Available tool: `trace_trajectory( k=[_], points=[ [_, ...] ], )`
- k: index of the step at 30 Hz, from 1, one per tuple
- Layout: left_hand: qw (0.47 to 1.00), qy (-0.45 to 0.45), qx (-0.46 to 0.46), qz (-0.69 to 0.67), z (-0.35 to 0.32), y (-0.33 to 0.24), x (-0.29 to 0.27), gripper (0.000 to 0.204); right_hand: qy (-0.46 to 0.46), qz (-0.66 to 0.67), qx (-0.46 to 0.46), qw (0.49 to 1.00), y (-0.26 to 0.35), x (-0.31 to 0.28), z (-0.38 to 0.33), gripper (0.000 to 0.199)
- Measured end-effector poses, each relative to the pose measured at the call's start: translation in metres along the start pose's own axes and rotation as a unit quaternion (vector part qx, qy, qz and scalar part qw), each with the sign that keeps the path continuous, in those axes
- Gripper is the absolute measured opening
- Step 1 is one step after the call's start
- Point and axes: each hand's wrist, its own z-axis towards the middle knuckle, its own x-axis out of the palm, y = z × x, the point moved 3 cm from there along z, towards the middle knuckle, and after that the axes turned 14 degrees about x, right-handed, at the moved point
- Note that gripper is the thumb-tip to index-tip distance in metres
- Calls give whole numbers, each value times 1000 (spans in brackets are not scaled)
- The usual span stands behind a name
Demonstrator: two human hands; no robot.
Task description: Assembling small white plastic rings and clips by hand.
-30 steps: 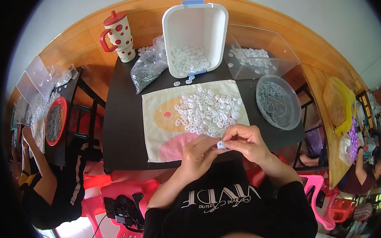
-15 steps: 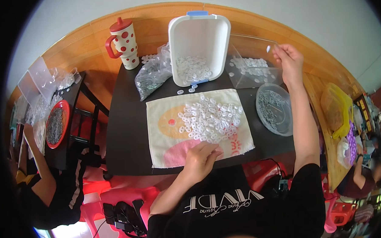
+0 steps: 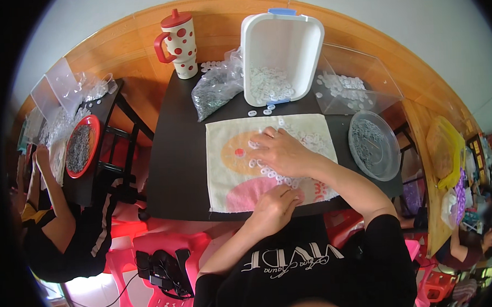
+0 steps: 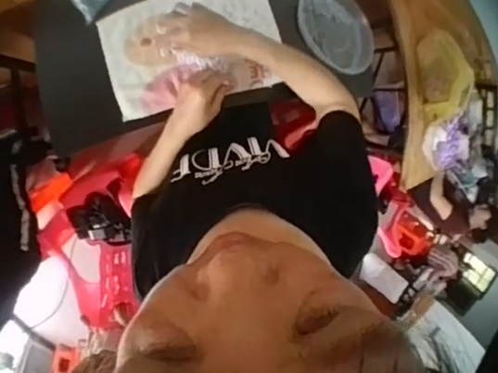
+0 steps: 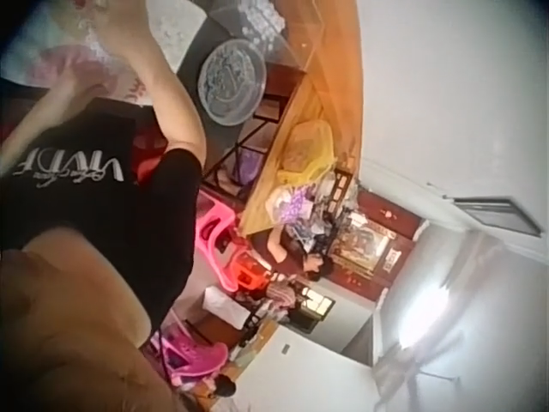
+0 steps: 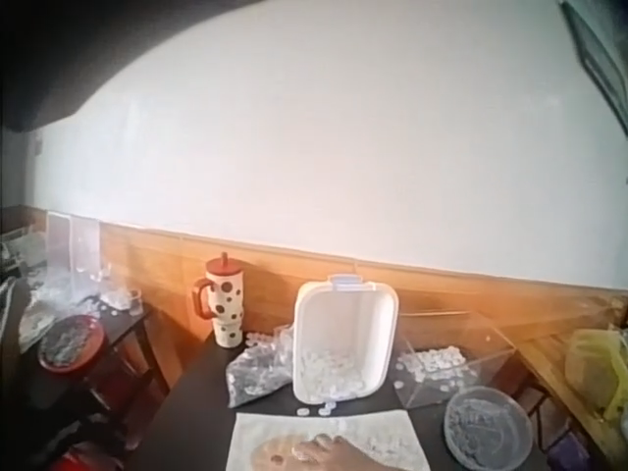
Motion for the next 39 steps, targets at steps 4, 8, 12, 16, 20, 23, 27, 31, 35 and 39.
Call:
trace_trajectory(
  k=[4, 8, 12, 16, 20, 23, 27, 31, 35, 39],
  points=[
    [1000, 4, -5, -2, -1, -1, -2, 17, -12, 5, -13, 1000, -17, -4, -23, 26],
    [1000, 28, 0, 11, -2, 1, -1, 17, 4, 67, 27, 997, -36, -13, -23, 24],
    [1000, 19, -7, 8, 0, -1, -2, 16, -14, -7, 64, 998, -37, -6, 16, 17],
    [1000, -5, 1, -13, 3, -2, -3, 14, -34, -63, 57, 996, -32, 8, 33, 11],
    [1000, 0, -2, -16, 0, -1, -1, 14, -47, -16, 70, 996, -34, 12, 30, 10],
    [999, -29, 5, -26, -1, -4, -4, 16, -77, 73, 73, 992, -41, 6, 21, 11],
    [991, -119, -63, -9, -11, 0, -15, 16, 26, 506, 222, 833, -33, -11, -7, 11],
    [939, -284, -146, -130, -7, 11, -20, 31, -2, 458, 146, 877, -13, -25, -45, 10],
    [930, -254, -147, -221, 1, 4, -21, 32, -54, 495, 136, 856, 7, -31, -71, 5],
    [883, -262, -208, -330, 6, 3, -8, 17, -90, 489, 137, 857, 7, -33, -93, 6]
  ],
)
